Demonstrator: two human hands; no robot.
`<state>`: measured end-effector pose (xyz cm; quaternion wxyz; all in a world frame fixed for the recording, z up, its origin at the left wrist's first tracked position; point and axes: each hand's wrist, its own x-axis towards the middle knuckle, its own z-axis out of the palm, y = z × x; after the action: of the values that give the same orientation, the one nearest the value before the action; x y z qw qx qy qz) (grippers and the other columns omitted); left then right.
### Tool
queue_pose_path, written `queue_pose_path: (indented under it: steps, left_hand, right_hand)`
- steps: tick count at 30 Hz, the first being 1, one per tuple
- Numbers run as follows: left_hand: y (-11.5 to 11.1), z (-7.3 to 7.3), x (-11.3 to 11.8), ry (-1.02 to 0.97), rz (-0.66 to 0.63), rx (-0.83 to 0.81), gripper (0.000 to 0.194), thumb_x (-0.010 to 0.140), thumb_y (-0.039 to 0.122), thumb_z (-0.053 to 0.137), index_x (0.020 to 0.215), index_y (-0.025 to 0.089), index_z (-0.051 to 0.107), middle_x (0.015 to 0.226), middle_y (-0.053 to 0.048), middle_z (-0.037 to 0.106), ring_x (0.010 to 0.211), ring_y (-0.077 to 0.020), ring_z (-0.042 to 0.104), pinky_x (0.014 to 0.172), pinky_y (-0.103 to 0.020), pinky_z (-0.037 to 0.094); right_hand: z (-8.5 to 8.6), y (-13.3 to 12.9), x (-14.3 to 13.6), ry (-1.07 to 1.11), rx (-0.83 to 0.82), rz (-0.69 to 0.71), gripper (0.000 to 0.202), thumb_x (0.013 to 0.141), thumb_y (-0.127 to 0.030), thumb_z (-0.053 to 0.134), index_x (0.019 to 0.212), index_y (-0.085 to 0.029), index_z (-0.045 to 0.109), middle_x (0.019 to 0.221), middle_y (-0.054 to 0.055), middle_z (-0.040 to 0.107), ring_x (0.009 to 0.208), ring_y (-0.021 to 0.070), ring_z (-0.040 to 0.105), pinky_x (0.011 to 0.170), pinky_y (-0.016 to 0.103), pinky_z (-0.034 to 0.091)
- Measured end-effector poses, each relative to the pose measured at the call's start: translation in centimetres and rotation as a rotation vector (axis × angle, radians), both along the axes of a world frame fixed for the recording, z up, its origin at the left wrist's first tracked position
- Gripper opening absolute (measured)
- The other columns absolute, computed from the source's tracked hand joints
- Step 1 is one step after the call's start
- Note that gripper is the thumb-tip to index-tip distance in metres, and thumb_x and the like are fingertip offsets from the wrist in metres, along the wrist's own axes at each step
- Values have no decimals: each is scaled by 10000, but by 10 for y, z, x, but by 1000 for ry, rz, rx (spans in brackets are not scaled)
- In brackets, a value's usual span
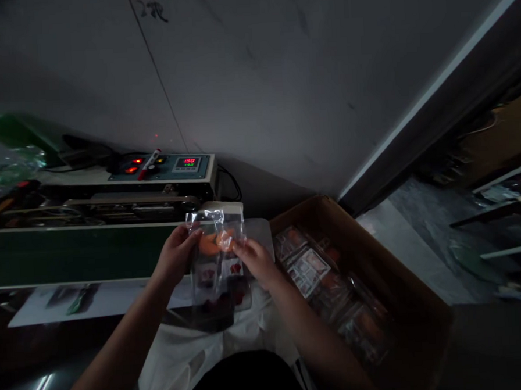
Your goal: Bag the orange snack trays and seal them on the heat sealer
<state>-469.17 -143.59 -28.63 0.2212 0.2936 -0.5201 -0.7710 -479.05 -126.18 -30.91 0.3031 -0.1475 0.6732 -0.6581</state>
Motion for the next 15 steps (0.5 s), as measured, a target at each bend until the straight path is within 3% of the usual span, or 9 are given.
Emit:
queue_pose_path:
  steps: [3, 8, 11, 15]
  left_hand:
    - [-1, 0, 4, -9, -10, 54, 524, 624, 433, 844, 1018, 176, 612, 854, -15, 663, 668, -116, 604, 567, -186, 464]
    - [-10, -2, 9, -19, 96, 142, 434, 544, 385, 873, 777, 157, 585, 717, 29, 594, 625, -89, 571, 585, -180, 468]
    - [-9, -2, 4, 10, 177, 166, 434, 519, 341, 879, 740, 161, 552, 703, 44, 577, 596, -64, 535, 567, -159, 432]
    - [2, 1, -4, 92, 225, 40, 399, 646, 423, 814, 814, 188, 538, 757, 41, 592, 609, -67, 523, 568, -164, 418]
  right_hand:
    - [-11, 5, 11, 146, 32, -47, 411, 765, -561, 682, 990, -217, 702, 1048, 43, 730, 1030, 237, 654, 953, 373, 485]
    - [-19, 10, 11, 157, -2, -65, 420, 786, -551, 669, 1037, -216, 701, 1070, 44, 721, 1041, 240, 643, 947, 364, 487]
    - [-18, 11, 15, 159, -8, -85, 400, 805, -552, 643, 1017, -219, 710, 1053, 41, 723, 1038, 241, 638, 941, 360, 487]
    - [-8, 6, 22, 95, -25, -160, 392, 780, -537, 660, 1013, -226, 710, 1087, 46, 718, 1056, 246, 633, 969, 380, 475]
